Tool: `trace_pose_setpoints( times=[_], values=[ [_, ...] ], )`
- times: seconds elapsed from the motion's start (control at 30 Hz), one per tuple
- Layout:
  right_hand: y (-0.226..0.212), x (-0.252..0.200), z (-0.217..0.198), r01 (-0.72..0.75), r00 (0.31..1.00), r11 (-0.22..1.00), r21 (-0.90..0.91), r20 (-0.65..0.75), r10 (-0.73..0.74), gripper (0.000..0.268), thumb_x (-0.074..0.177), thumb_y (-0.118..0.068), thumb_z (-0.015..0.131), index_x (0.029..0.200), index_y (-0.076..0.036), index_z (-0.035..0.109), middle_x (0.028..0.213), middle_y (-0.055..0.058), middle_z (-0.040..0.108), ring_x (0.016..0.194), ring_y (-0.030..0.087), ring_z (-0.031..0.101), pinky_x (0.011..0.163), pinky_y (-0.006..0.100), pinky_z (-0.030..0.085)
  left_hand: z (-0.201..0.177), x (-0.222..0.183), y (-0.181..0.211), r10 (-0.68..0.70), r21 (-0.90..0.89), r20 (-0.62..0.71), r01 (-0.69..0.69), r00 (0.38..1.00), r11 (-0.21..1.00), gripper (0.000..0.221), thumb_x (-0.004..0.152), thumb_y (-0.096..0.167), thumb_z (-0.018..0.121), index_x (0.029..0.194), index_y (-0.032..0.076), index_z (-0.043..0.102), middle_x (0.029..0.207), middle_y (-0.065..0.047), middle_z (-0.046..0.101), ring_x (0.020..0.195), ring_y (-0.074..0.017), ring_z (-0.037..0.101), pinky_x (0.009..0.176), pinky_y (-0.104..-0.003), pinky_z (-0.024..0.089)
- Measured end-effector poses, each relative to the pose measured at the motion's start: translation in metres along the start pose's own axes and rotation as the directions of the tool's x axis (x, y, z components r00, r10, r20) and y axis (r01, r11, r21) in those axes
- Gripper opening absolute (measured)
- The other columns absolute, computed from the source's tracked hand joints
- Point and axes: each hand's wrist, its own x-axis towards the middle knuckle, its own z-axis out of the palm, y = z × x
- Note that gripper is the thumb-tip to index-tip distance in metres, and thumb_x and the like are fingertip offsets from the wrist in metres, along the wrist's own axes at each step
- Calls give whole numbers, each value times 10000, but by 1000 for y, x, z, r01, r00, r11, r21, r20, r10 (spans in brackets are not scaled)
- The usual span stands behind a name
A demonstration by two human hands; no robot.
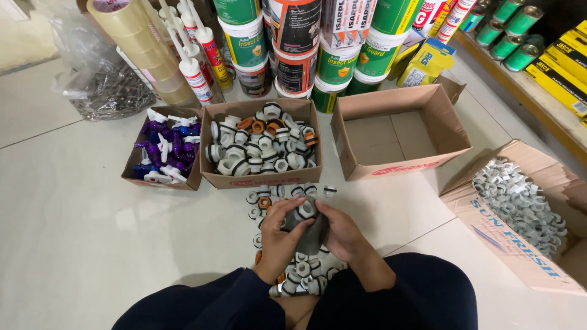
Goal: Assembling and sorting small plumbing components by fitting parts together, wiping them with a cloth, and placing them into designated boxes.
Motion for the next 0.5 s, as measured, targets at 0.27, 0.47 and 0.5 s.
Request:
trace_pose_setpoints(
  times=[0.27, 0.47, 0.5],
  values=[
    [0, 7, -9, 291, 942, 909, -300, -75, -326, 261, 860, -70, 746, 1092, 43, 780, 1067, 149, 777, 1016, 223, 698, 918, 309, 544, -10, 3, 3, -34, 146, 62, 25, 998, 989, 429, 801, 161, 837, 1194, 116, 672, 1070, -54, 643, 971, -183, 622, 861, -299, 536],
    [-11, 9, -10, 361, 884, 912, -195, -240, -401, 142, 912, -111, 707, 1016, -17, 729, 978, 127, 723, 957, 243, 671, 851, 350, 562, -6, 9, -21, -603, -393, 262, 654, 753, 646, 333, 944, 289, 626, 1172, 53, 684, 968, -122, 749, 758, -193, 687, 728, -307, 541],
    [-13, 11, -10, 362, 873, 905, -225, -259, -414, 143, 931, -120, 682, 1039, -35, 724, 998, 110, 732, 963, 216, 672, 856, 329, 559, -6, 12, -20, -622, -502, 367, 710, 692, 494, 433, 976, 398, 553, 1110, 5, 674, 951, -183, 759, 739, -244, 716, 793, -361, 591]
  ],
)
